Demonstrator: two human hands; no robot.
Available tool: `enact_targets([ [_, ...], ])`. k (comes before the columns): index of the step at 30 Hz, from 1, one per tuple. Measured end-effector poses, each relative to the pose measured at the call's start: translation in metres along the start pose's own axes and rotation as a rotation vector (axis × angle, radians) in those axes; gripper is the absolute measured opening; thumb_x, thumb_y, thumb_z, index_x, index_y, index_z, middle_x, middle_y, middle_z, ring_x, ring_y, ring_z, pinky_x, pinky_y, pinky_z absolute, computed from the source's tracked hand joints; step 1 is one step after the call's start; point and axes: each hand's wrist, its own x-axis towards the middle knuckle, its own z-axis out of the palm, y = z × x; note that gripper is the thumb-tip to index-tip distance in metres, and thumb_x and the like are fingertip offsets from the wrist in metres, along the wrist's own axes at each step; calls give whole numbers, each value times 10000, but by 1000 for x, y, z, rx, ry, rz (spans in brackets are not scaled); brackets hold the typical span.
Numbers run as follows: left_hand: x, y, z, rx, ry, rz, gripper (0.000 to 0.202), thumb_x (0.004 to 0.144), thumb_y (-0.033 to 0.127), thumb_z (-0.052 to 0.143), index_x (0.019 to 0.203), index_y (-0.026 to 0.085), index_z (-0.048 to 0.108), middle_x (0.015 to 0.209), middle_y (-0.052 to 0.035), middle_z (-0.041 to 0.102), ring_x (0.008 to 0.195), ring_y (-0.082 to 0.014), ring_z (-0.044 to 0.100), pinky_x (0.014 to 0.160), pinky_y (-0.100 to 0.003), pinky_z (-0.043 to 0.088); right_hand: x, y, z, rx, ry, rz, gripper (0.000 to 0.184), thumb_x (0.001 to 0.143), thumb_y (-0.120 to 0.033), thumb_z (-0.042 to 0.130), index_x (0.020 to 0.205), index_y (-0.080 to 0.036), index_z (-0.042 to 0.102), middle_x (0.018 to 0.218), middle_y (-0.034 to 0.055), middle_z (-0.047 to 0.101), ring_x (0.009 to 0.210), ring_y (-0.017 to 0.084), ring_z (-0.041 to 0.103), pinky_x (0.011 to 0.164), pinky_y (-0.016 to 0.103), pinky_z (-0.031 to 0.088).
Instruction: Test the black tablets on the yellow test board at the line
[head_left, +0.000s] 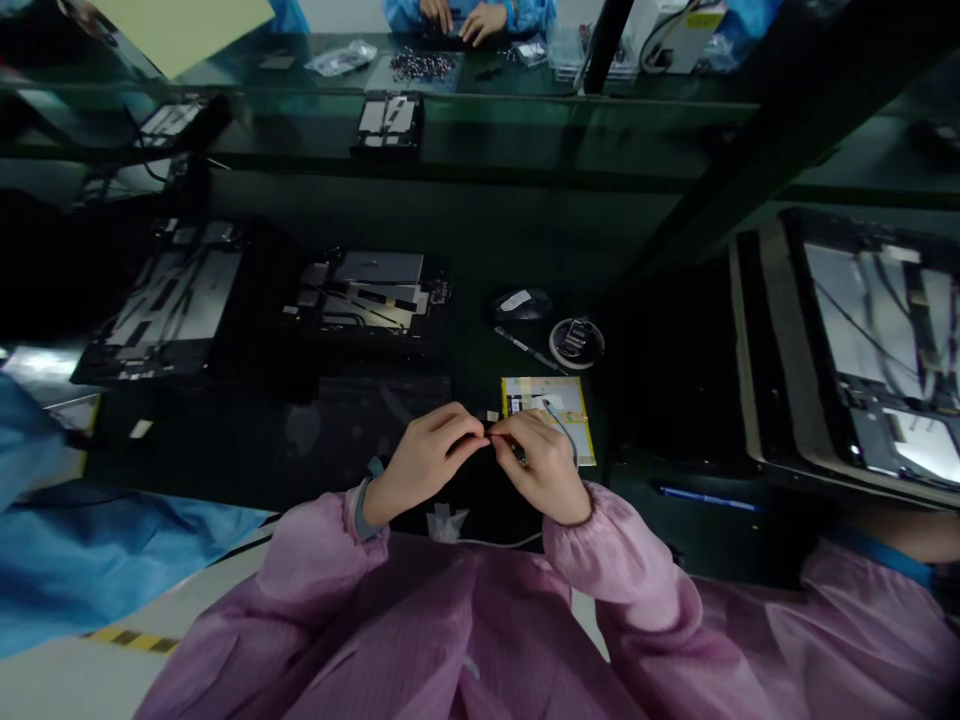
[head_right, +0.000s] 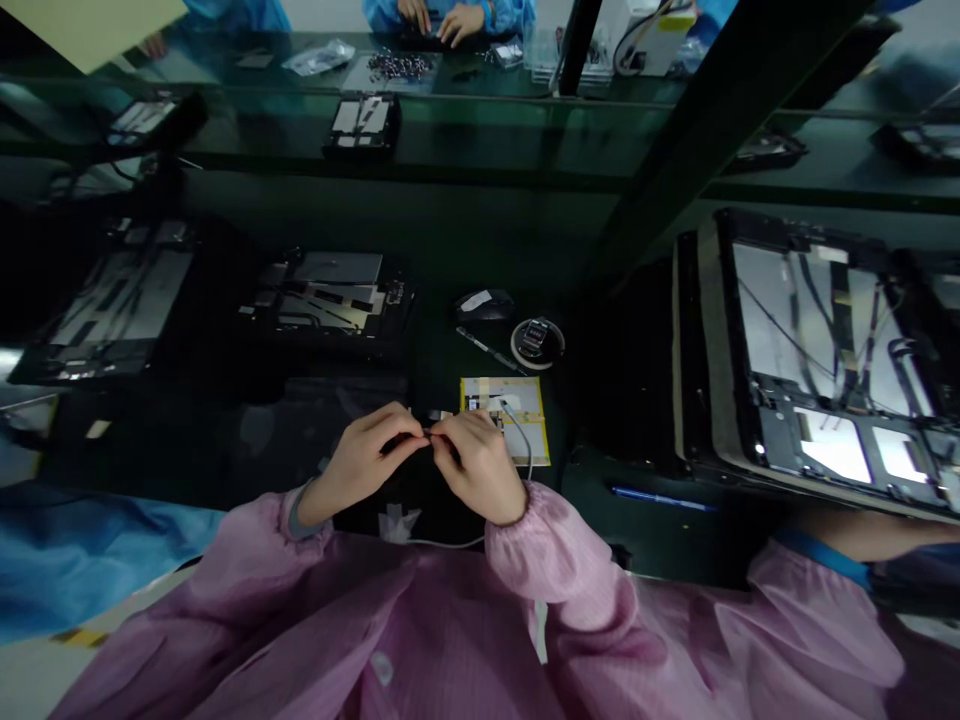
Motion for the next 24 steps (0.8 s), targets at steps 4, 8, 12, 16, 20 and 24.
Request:
enact_targets([
  [4, 1, -1, 1, -15, 3, -6, 89, 908, 234, 579, 825, 202, 575, 796, 14, 596, 740, -111, 588, 704, -233, 475, -1, 3, 0, 41, -21, -28, 131, 924, -134, 477, 876, -196, 582, 746, 15, 633, 697, 146, 567, 740, 305, 438],
  [8, 0, -3, 1, -33, 1, -18, 105, 905, 259, 587, 820, 201, 569, 788, 15, 593, 731, -112, 584, 692, -232, 471, -2, 4, -1, 62, -26, -17, 137, 932, -149, 472, 879, -199, 588, 757, 15, 645, 690, 143, 570, 742, 316, 441],
  [12, 0, -3, -1, -56, -4, -13, 97, 896, 242, 600, 818, 201, 561, 785, 22, 589, 732, -104, 575, 684, -222, 463, -1, 3, -2, 70, -26, -14, 143, 932, -156, 473, 865, -201, 592, 750, 13, 648, 685, 144, 578, 736, 320, 443],
  [16, 0, -3, -2, -66, -7, -10, 97, 895, 234, 601, 815, 200, 558, 781, 25, 580, 721, -101, 570, 672, -220, 458, 0, 2, -2, 78, -10, -23, 146, 927, -147, 478, 854, -199, 593, 735, 10, 646, 672, 142, 575, 737, 318, 445],
  [20, 0, -3, -1, -61, -12, -7, 97, 895, 246, 602, 821, 199, 560, 787, 21, 580, 718, -103, 571, 677, -225, 459, 0, 2, -2, 76, -3, -22, 145, 926, -149, 480, 856, -201, 596, 743, 11, 655, 676, 141, 580, 737, 317, 443],
  [24, 1, -1, 0, -50, -6, -2, 102, 896, 231, 598, 810, 198, 554, 773, 24, 574, 709, -101, 570, 676, -220, 457, 0, 3, -2, 80, -6, -43, 132, 921, -137, 489, 867, -193, 595, 753, 14, 656, 688, 139, 584, 747, 318, 438],
])
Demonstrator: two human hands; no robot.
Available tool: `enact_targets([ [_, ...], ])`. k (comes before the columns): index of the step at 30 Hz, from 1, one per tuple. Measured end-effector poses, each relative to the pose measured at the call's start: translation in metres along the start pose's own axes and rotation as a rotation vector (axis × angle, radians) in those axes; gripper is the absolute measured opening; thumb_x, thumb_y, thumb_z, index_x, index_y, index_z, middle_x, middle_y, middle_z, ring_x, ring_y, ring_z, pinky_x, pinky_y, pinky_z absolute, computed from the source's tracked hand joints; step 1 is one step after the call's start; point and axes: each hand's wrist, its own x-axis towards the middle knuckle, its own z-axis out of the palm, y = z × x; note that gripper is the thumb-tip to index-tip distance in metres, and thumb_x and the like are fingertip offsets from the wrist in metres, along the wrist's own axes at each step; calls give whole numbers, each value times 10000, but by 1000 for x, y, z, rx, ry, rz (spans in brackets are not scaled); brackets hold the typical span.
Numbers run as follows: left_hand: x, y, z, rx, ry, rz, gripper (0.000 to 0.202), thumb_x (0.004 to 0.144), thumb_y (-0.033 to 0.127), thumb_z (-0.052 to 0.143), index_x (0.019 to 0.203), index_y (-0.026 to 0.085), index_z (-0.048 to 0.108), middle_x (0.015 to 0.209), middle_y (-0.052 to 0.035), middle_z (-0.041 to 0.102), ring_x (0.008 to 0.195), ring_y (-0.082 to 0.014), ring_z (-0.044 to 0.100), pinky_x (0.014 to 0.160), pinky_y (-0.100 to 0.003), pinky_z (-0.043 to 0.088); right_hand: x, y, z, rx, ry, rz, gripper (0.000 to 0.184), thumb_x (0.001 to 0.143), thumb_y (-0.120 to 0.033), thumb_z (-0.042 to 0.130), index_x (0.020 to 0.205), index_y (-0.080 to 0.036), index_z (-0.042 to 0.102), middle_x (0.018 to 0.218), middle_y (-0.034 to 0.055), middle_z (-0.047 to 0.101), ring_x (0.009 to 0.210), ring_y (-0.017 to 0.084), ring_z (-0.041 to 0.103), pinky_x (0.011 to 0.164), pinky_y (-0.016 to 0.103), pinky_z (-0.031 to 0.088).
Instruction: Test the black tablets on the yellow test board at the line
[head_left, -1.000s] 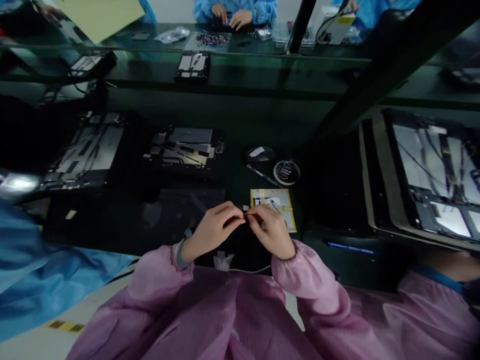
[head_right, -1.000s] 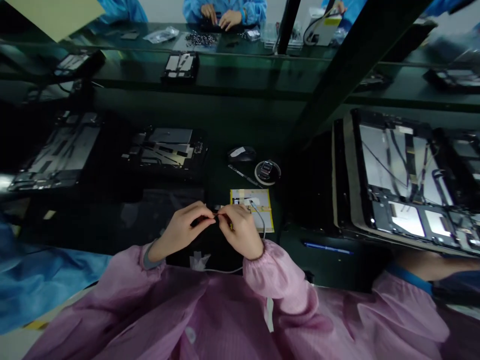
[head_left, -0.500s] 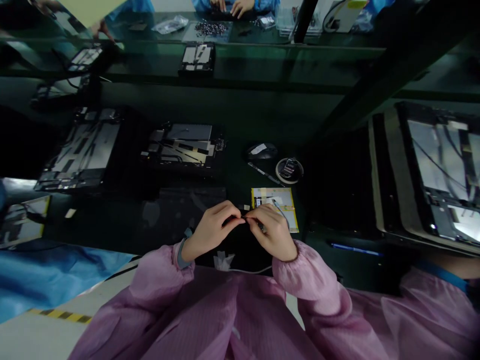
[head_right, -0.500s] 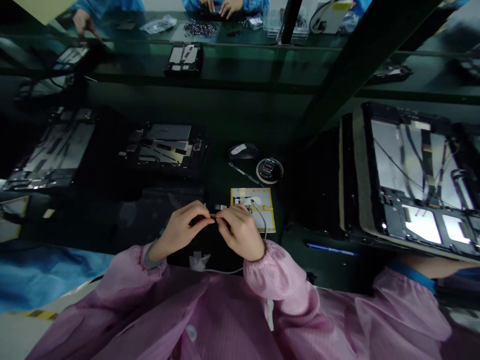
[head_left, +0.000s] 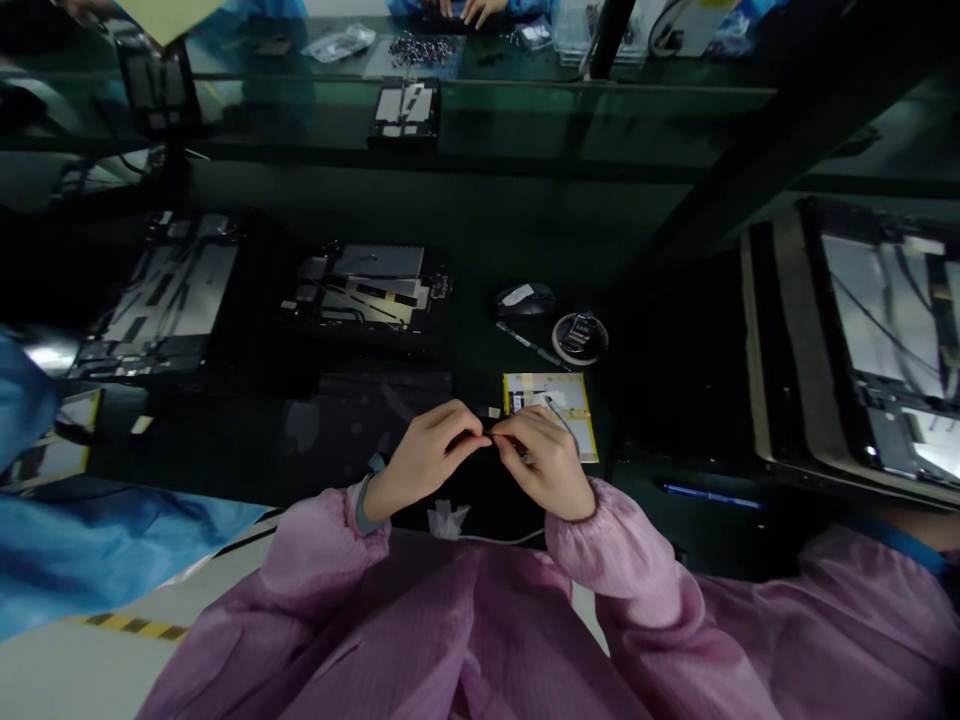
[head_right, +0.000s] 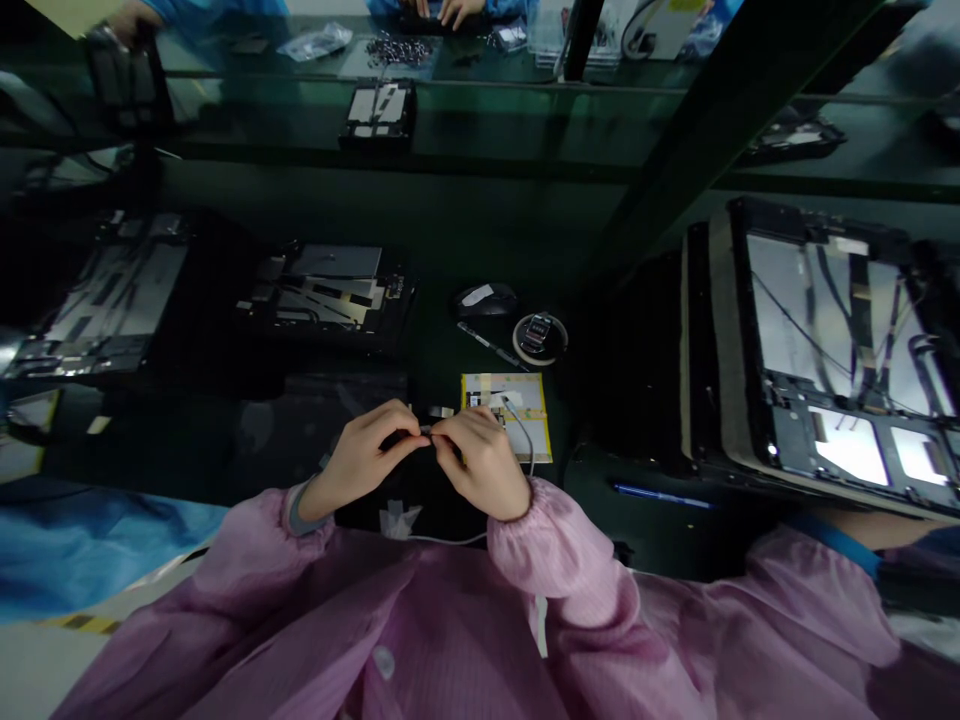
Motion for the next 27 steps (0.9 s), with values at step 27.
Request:
enact_targets([
  [27, 2, 1, 3, -15, -81, -56, 102, 900, 236, 592, 808, 192, 589, 779, 19, 577, 709, -102, 558, 667, -222, 444, 4, 8, 2, -116, -51, -44, 167, 874, -117, 482, 749, -193, 564, 711, 10, 585, 728, 147, 528, 715, 305, 373],
])
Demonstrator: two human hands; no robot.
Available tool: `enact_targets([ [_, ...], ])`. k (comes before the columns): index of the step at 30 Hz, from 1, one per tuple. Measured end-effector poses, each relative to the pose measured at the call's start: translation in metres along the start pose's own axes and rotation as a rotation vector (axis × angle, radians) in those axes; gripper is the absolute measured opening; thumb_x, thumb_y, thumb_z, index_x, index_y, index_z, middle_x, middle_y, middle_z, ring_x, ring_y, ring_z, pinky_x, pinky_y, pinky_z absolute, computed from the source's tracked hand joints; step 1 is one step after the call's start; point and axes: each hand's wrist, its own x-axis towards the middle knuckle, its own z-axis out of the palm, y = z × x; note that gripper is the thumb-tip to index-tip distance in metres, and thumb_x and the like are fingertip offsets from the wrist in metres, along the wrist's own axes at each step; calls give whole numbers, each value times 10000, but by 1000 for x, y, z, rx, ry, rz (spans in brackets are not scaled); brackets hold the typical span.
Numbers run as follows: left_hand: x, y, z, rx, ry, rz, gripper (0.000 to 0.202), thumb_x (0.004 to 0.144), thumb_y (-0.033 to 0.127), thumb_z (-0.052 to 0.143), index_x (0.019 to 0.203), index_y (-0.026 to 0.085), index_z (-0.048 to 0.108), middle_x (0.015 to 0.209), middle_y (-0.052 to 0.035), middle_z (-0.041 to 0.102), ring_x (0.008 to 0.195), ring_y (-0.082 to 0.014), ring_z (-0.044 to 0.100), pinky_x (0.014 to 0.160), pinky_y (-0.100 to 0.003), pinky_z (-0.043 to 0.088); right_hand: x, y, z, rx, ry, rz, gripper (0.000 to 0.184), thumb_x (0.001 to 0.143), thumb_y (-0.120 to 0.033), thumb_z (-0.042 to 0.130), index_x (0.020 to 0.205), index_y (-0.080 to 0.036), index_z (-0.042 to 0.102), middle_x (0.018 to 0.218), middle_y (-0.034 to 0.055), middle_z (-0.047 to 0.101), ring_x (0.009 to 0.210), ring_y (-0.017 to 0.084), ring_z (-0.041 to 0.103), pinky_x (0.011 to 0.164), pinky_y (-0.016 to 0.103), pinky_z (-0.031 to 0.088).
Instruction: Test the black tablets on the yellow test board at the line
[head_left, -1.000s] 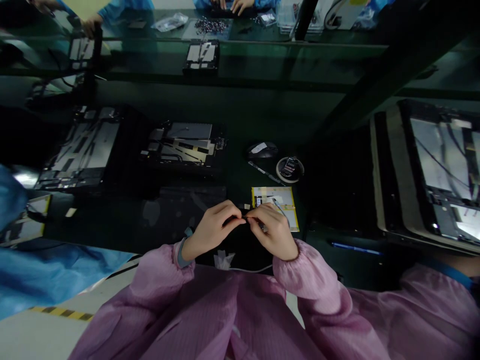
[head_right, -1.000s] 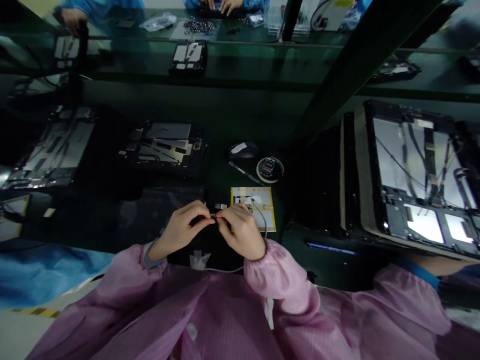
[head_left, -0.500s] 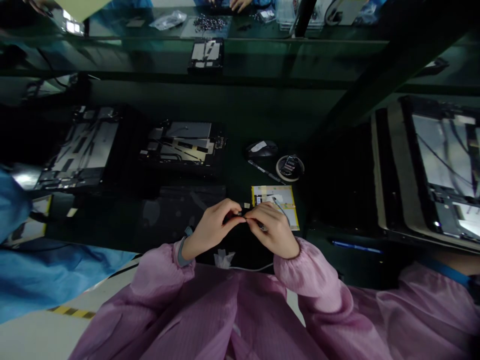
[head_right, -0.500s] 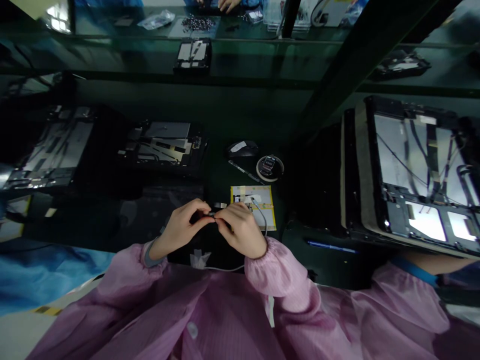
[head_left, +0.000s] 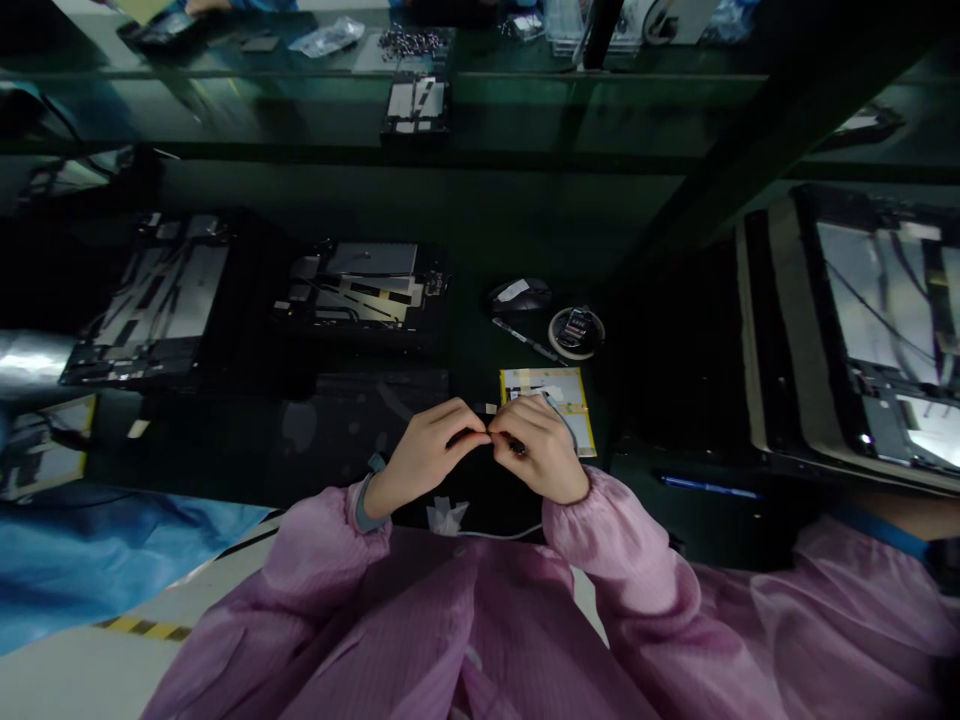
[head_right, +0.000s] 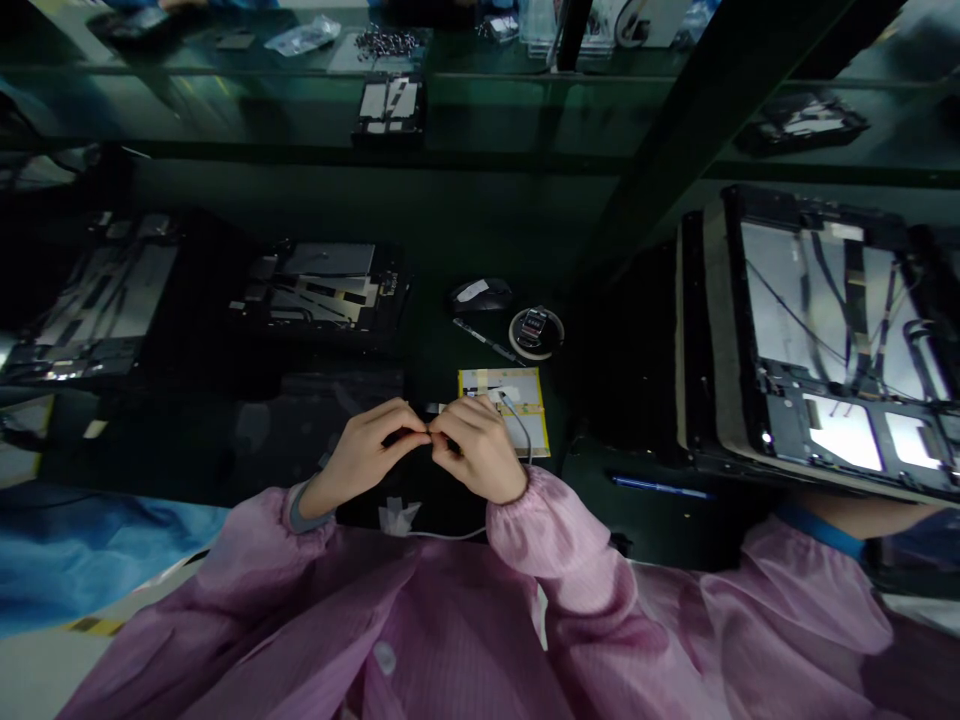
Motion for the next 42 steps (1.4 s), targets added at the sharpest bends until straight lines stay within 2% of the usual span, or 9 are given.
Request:
enact_targets([
  [7, -2, -1, 0, 69, -96, -37, 61, 898, 185, 558, 838, 191, 565, 825, 6, 566, 691, -105, 529, 648, -241, 424, -10, 11, -15, 57, -104, 46, 144, 935, -239, 500, 903, -203, 637, 879, 45, 663, 913, 183, 604, 849, 347, 429],
  [11, -2, -6, 8, 109, -87, 28, 99, 895, 185, 535, 798, 196, 551, 789, -9, 563, 778, -155, 541, 700, -288, 446, -22, 37, -33, -23, 82, 271, 263, 979, -298, 403, 1056, -216, 641, 1031, 77, 659, 987, 201, 609, 882, 357, 479],
  [13, -3, -5, 9, 71, -84, 51, 47, 904, 233, 544, 890, 205, 579, 881, -33, 597, 887, -183, 559, 786, -329, 473, -27, 53, -30, -184, 134, 346, 288, 974, -282, 386, 1055, -210, 653, 1012, 87, 657, 948, 215, 609, 856, 367, 496],
  [16, -11, -1, 0, -61, -61, 32, 310, 904, 303, 564, 1207, 244, 528, 1195, -85, 572, 1121, -220, 537, 951, -391, 464, -32, 69, -16, -392, 80, 315, 280, 949, -246, 415, 1040, -194, 674, 998, 100, 653, 916, 228, 584, 817, 369, 503],
  [20, -42, -15, -29, -35, 85, -117, 396, 930, 332, 495, 1318, 262, 456, 1341, -96, 506, 1254, -240, 473, 1076, -432, 375, -36, 74, -3, -539, 93, 238, 269, 943, -212, 433, 1037, -160, 680, 980, 98, 647, 901, 221, 554, 801, 355, 500],
  [26, -109, -85, -78, 335, 501, -442, 394, 902, 471, 469, 1184, 207, 548, 1288, -135, 542, 1251, -313, 470, 1092, -485, 319, -40, 76, -2, -608, 141, 167, 285, 923, -152, 432, 1052, -154, 687, 985, 103, 652, 898, 219, 553, 786, 353, 509],
  [32, -134, -115, -106, 151, 478, -689, 532, 849, 551, 493, 1259, 216, 530, 1276, -107, 579, 1186, -310, 536, 1037, -443, 387, -37, 72, 4, -644, 145, 158, 267, 921, -180, 452, 1027, -156, 696, 971, 109, 666, 890, 226, 566, 785, 357, 500],
  [37, -122, -108, -117, -174, 479, -647, 458, 806, 523, 558, 1148, 225, 621, 1349, -68, 555, 1251, -273, 499, 1066, -361, 359, -32, 67, -12, -564, 215, 138, 291, 928, -206, 419, 993, -145, 696, 937, 108, 686, 853, 215, 618, 755, 344, 534],
  [42, -109, -89, -125, -345, 533, -568, 363, 806, 469, 595, 1046, 209, 676, 1224, -57, 641, 1205, -263, 525, 1054, -336, 360, -32, -8, -44, -561, 517, 104, 285, 912, -177, 455, 1119, -179, 651, 1034, 122, 659, 942, 243, 633, 832, 399, 526],
])
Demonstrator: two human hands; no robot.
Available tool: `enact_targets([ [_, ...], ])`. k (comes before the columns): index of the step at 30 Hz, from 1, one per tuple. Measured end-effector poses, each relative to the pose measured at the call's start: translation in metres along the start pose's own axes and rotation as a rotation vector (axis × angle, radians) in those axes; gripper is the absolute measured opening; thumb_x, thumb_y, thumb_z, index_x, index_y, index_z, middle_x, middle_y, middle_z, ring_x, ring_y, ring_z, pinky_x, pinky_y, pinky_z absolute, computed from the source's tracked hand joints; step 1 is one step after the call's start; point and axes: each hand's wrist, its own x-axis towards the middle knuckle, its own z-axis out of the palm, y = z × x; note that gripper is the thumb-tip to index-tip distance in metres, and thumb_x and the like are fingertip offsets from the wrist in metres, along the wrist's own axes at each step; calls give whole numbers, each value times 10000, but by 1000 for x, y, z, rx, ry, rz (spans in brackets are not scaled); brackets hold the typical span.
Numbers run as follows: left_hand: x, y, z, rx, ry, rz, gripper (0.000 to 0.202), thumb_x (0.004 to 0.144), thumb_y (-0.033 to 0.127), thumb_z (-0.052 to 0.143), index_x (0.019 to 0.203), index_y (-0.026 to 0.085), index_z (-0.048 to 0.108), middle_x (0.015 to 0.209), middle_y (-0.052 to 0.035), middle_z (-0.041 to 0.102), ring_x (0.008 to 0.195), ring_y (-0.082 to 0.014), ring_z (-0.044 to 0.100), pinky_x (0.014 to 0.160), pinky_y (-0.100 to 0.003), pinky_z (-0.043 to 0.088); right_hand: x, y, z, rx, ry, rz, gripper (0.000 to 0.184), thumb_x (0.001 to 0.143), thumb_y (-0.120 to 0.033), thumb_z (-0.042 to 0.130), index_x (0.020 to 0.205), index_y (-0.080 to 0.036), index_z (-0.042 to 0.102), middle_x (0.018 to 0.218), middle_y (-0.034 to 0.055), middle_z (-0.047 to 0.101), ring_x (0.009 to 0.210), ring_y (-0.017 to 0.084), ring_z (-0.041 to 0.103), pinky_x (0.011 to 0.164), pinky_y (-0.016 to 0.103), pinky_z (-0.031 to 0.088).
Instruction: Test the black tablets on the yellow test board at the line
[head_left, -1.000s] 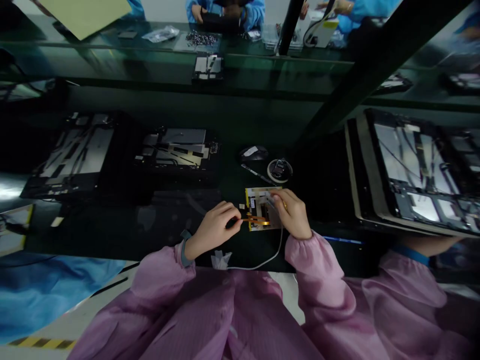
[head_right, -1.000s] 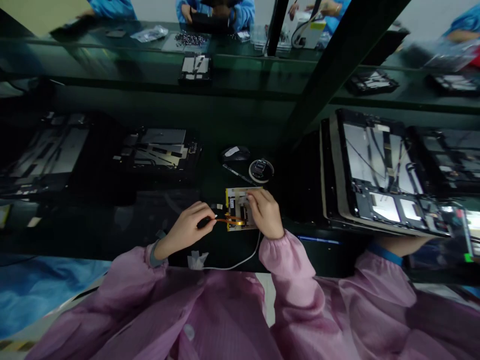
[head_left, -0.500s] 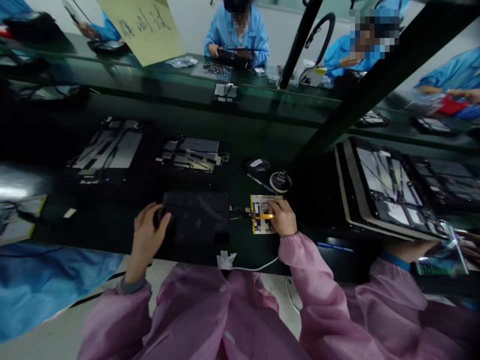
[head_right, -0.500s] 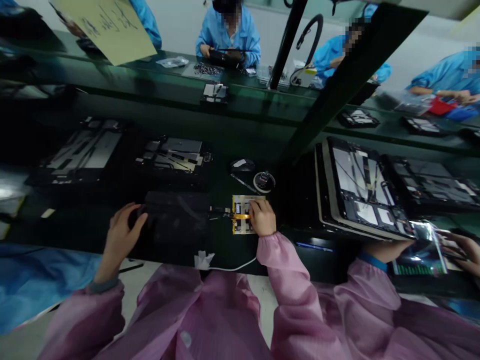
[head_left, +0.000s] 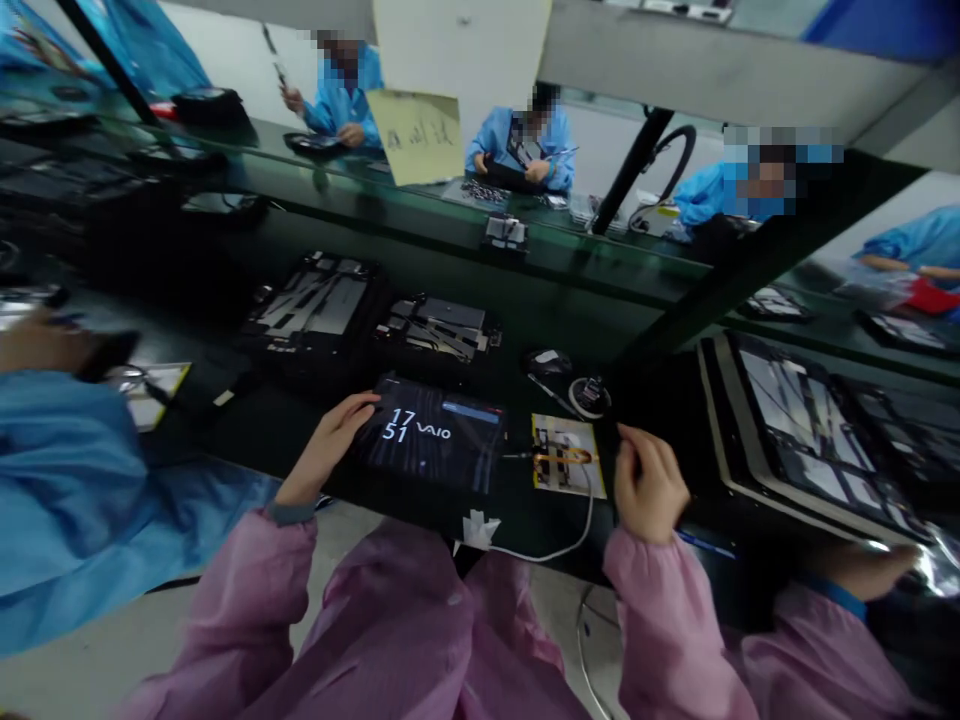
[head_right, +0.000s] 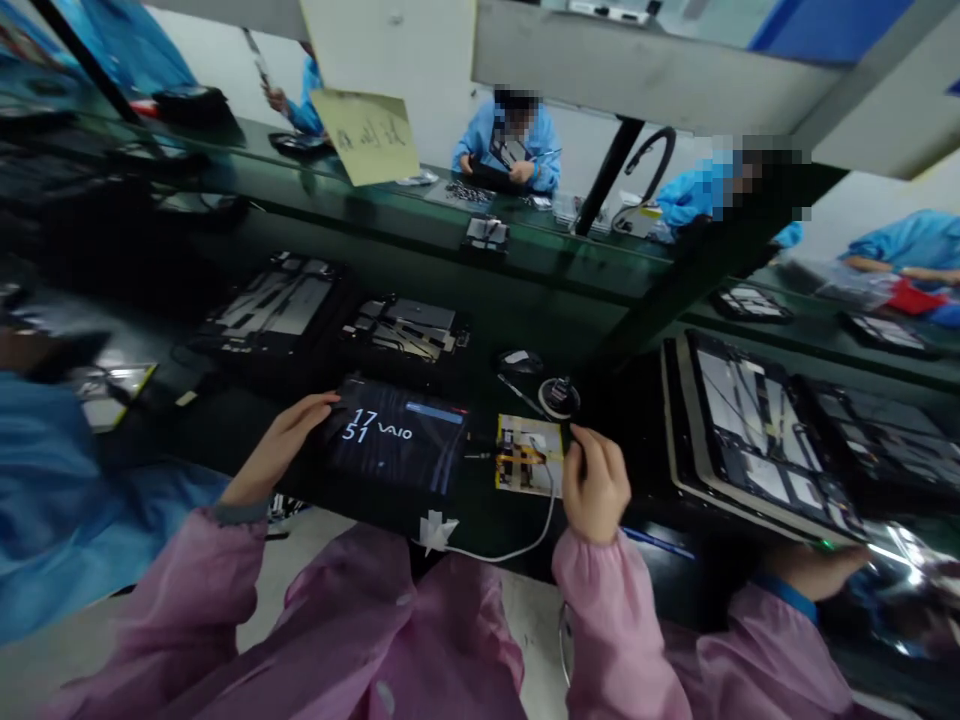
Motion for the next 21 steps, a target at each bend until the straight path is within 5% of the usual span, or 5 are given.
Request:
enact_targets([
  [2, 3, 4, 1, -77, 8, 19, 335, 808, 434, 611, 1049, 211, 674, 1208, -55, 645, 1197, -244, 525, 1034, -315, 372, -7, -39, -16, 63, 21, -112, 356, 873, -134, 499, 1200, -216, 616, 1025, 119, 650, 956, 261, 627, 810, 414, 528],
  [4, 9, 3, 3, -202, 18, -14, 345, 807, 392, 627, 1109, 228, 651, 1228, -53, 636, 1181, -217, 535, 992, -291, 397, -22, -79, -13, 225, -168, -321, 445, 852, -96, 497, 1266, -240, 574, 990, 104, 660, 939, 252, 634, 760, 393, 546],
  [8, 28, -5, 13, -545, 22, -227, 391, 757, 321, 686, 1121, 184, 648, 1107, -79, 687, 987, -183, 628, 850, -262, 465, -51, -126, 38, 299, -467, -483, 371, 883, -228, 528, 1248, -206, 595, 1218, 128, 612, 1185, 292, 542, 911, 459, 519],
  [13, 37, -16, 22, -639, -41, -348, 392, 699, 329, 761, 1022, 117, 696, 938, -91, 723, 835, -196, 662, 752, -277, 503, -40, -123, 86, 150, -424, -361, 358, 913, -322, 537, 1239, -191, 599, 1348, 152, 523, 1312, 339, 412, 999, 547, 429],
  [21, 34, -30, 18, -758, -41, -268, 379, 701, 337, 778, 1032, 164, 718, 991, -67, 734, 949, -225, 664, 867, -310, 504, -33, -122, 66, 209, -374, -224, 423, 926, -208, 485, 1348, -238, 490, 1340, 138, 492, 1301, 319, 418, 1016, 560, 424],
])
